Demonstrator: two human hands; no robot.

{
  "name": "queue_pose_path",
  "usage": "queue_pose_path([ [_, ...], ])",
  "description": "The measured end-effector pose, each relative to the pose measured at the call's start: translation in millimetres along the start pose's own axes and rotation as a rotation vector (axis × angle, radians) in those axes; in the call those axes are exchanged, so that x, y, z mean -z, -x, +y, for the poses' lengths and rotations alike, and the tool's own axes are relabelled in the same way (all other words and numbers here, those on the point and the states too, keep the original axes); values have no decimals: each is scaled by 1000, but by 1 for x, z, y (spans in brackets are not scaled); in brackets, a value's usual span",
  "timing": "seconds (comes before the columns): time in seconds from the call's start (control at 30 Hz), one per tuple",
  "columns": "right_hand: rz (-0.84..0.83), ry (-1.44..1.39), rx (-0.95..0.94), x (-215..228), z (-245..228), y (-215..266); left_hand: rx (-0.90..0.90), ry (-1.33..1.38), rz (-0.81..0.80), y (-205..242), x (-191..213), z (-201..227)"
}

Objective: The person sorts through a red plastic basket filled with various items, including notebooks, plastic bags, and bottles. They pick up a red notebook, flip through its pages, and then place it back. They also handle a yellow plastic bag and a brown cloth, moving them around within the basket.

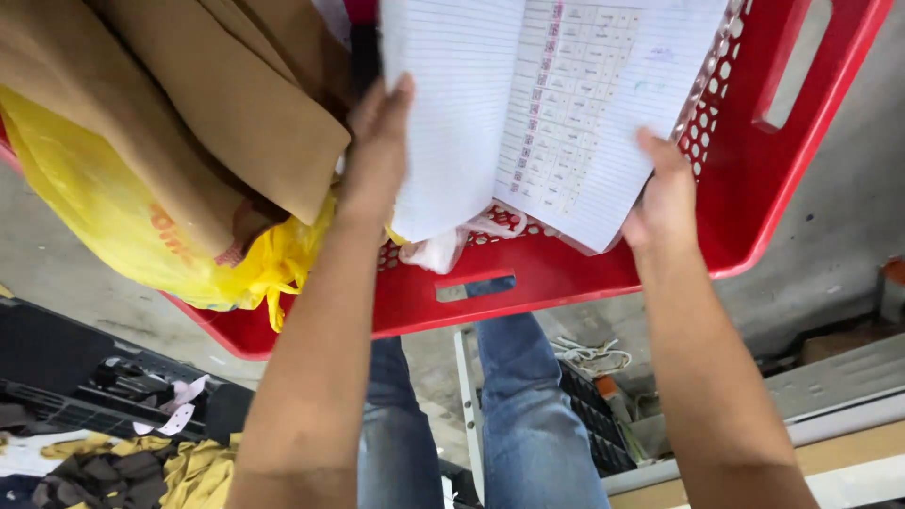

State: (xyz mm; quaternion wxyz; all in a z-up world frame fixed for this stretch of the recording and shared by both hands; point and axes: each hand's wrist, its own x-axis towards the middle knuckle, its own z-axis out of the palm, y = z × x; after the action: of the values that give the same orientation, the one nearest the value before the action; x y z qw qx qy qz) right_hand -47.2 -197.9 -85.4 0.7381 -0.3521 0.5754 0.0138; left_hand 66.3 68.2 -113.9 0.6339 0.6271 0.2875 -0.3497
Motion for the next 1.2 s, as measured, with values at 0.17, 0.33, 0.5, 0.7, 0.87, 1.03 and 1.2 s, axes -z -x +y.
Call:
queue_pose_path([
  [0.17,32,60,-51,-15,-11,15,-218,-79,-40,3,5,10],
  [0.33,-110,52,-67,-13,-9,13,-604,-207,-75,20,2,-12],
  [0.5,-213,50,-77,-13,-3,11,-789,-1149,150,53,-42,9],
  [0.7,-255,79,-104,-25,-2,17,-818,-1627,424,76,-81,19],
  [0.87,-233,-164,-103,-13,12,8,-812,-1344,-133,99,-112,-24],
  [1.03,-242,-113,-120,-23,9,6,-453,-1069,-148,64,-115,-63],
  [1.2,-339,-89,-61,-2,15,-1,-574,-910,-151,53,-95,-59],
])
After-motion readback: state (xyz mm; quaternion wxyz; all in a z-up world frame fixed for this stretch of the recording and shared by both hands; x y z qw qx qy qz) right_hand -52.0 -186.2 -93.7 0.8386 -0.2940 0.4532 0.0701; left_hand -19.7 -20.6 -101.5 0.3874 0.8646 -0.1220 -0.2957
